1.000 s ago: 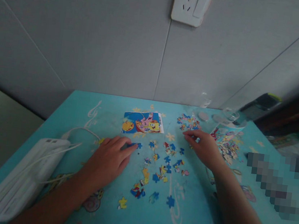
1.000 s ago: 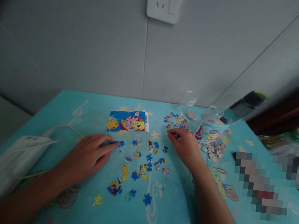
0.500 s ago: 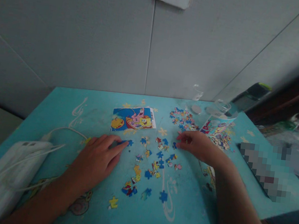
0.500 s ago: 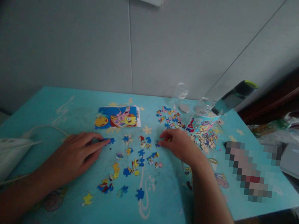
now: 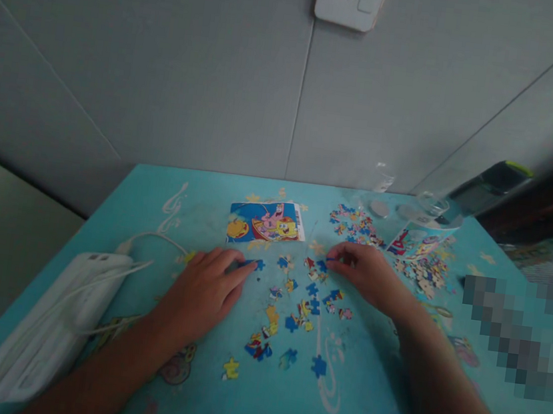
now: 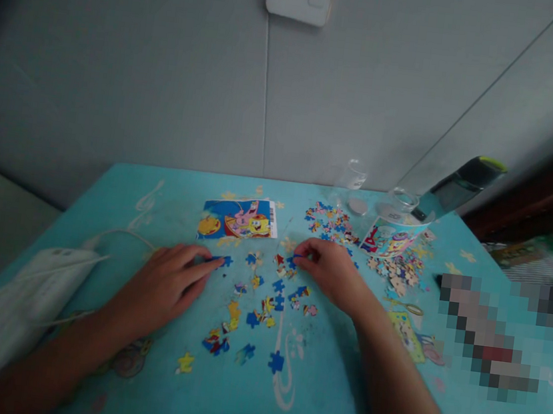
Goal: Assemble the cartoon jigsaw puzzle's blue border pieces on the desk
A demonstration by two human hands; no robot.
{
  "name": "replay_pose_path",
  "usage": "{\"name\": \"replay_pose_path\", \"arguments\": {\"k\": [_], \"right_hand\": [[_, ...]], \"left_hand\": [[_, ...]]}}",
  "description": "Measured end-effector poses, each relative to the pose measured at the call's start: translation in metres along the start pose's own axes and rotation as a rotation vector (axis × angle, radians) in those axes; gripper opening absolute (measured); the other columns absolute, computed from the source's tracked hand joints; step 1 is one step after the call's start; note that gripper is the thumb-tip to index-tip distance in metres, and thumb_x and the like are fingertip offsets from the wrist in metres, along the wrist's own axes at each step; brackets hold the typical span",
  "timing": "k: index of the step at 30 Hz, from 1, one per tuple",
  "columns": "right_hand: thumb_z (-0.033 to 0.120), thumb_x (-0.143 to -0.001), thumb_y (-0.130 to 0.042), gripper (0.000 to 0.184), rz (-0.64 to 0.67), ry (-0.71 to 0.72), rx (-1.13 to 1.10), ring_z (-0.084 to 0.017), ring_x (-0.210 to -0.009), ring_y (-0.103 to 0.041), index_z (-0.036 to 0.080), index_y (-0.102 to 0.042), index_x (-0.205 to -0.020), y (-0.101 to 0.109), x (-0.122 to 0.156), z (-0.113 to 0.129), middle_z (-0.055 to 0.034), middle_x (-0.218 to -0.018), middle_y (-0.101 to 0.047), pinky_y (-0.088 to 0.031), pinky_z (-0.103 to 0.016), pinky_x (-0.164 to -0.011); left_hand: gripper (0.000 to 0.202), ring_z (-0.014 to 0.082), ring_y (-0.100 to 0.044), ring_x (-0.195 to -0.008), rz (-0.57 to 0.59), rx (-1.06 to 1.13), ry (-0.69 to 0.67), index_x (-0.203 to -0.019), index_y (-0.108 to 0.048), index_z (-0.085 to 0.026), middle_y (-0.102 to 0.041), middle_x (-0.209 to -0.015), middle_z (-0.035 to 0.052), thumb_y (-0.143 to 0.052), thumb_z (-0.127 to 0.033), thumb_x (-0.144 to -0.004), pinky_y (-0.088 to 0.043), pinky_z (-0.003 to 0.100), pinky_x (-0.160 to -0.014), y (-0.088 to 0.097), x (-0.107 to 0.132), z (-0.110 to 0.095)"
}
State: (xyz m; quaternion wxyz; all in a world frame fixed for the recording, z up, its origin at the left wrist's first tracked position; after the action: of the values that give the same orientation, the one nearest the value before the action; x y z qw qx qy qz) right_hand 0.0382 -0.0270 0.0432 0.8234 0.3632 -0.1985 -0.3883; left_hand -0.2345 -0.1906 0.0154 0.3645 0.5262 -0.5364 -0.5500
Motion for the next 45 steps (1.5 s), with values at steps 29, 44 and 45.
{"name": "replay_pose_path", "arguments": {"k": [29,44,45], "right_hand": [[0.025,-0.092,-0.066,0.019,-0.134,0.327,0.028,-0.019,-0.088,-0.063,0.026,-0.072,-0.110,-0.074,-0.018,0.060,-0.0038,-0.094,-0.070,-0.048,-0.034,-0.082],[0.025,-0.093,-0.064,0.016,-0.075,0.365,0.156,-0.020,-0.089,-0.062,0.026,-0.078,-0.102,-0.079,-0.020,0.059,-0.0051,-0.093,-0.069,-0.047,-0.036,-0.082],[0.025,-0.094,-0.064,0.017,-0.071,0.367,0.155,-0.020,-0.089,-0.062,0.026,-0.078,-0.102,-0.079,-0.020,0.058,-0.0050,-0.093,-0.069,-0.047,-0.036,-0.083]], "left_hand": [[0.033,0.0267,-0.053,-0.103,-0.005,-0.039,0.016,-0.130,-0.060,-0.024,-0.059,-0.112,0.0084,-0.048,-0.025,-0.100,-0.043,0.043,-0.084,0.010,-0.002,-0.011],[0.032,0.0261,-0.053,-0.100,-0.016,-0.050,0.011,-0.130,-0.060,-0.023,-0.059,-0.111,0.0091,-0.047,-0.026,-0.100,-0.043,0.042,-0.083,0.011,-0.001,-0.012],[0.032,0.0258,-0.053,-0.100,-0.016,-0.050,0.011,-0.130,-0.060,-0.023,-0.059,-0.110,0.0090,-0.047,-0.026,-0.100,-0.043,0.042,-0.083,0.012,-0.001,-0.012]]}}
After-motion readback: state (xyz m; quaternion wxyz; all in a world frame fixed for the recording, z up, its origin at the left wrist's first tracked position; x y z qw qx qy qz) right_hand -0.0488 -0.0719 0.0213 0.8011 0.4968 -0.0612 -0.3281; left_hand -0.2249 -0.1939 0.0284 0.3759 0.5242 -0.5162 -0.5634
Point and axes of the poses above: each hand's wrist, its own x-axis away from the middle knuckle, its own y-axis out of the back of the hand, z = x × y, the point moved 1 cm from there along -x, towards the middle knuckle
